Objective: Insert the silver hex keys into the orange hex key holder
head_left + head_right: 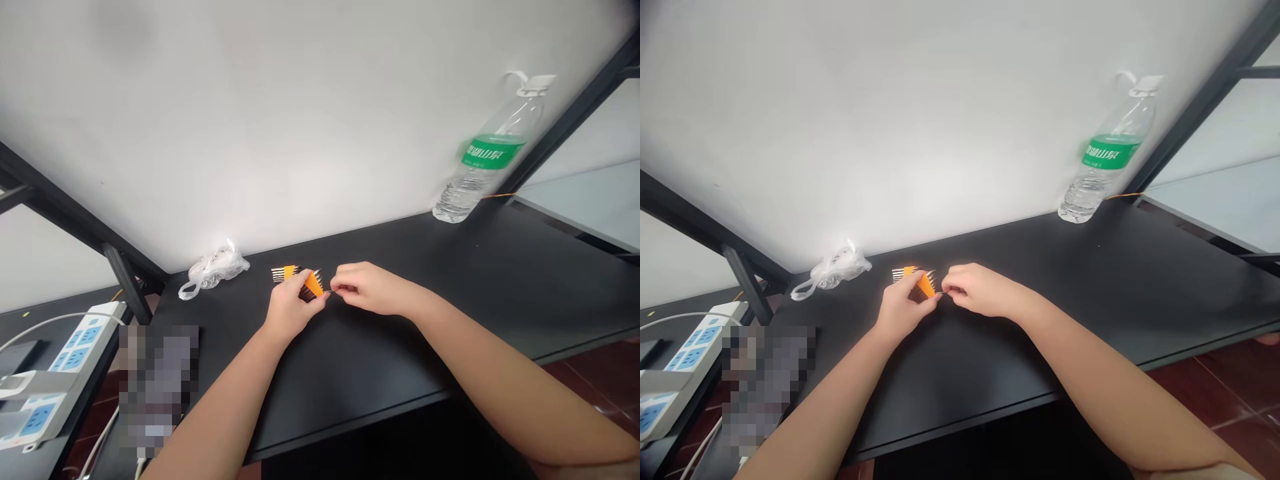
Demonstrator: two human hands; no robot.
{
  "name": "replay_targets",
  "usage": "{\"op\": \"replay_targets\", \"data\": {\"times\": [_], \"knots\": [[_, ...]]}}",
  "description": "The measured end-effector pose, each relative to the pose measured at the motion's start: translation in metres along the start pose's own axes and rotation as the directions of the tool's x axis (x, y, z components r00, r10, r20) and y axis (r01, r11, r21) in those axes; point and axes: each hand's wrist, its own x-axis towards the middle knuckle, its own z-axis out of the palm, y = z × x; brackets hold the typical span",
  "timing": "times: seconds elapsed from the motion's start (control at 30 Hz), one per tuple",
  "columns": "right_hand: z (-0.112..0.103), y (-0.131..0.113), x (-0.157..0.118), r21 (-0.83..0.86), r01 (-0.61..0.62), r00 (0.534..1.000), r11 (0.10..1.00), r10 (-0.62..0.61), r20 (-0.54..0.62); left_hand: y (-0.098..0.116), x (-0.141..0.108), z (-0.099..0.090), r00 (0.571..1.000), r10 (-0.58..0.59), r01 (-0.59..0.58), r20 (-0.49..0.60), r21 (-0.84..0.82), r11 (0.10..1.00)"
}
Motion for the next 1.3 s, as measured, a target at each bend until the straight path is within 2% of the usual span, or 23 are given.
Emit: {"op": "replay_targets", "data": {"times": [0.2, 0.73, 1.0, 1.13, 1.3], "knots": [[-0.002, -0.001, -0.001, -0.001, -0.013, 1.000, 1.000, 0.013, -0.014, 0.000, 0.000, -0.001, 1.000, -0.004, 0.004, -0.012, 0.016, 1.000], [-0.003, 0.002, -0.003, -0.058, 0.036, 0.999, 0.998, -0.035, 0.017, -0.001, 0.001, -0.003, 0.996, 0.031, -0.033, 0.079, 0.016, 0.999], [-0.002, -0.006, -0.006, -0.086, 0.019, 0.996, 0.996, -0.026, -0.082, -0.001, 0.002, -0.004, 0.990, 0.044, -0.046, 0.131, 0.019, 0.999], [-0.002, -0.010, -0.005, -0.062, 0.011, 0.999, 0.998, -0.014, -0.051, 0.001, 0.003, -0.003, 0.989, 0.039, -0.042, 0.142, 0.018, 0.999], [0.008, -0.013, -0.001, 0.025, 0.026, 1.000, 0.999, -0.026, -0.001, 0.005, 0.000, -0.003, 0.981, 0.078, -0.082, 0.179, 0.016, 0.996]]}}
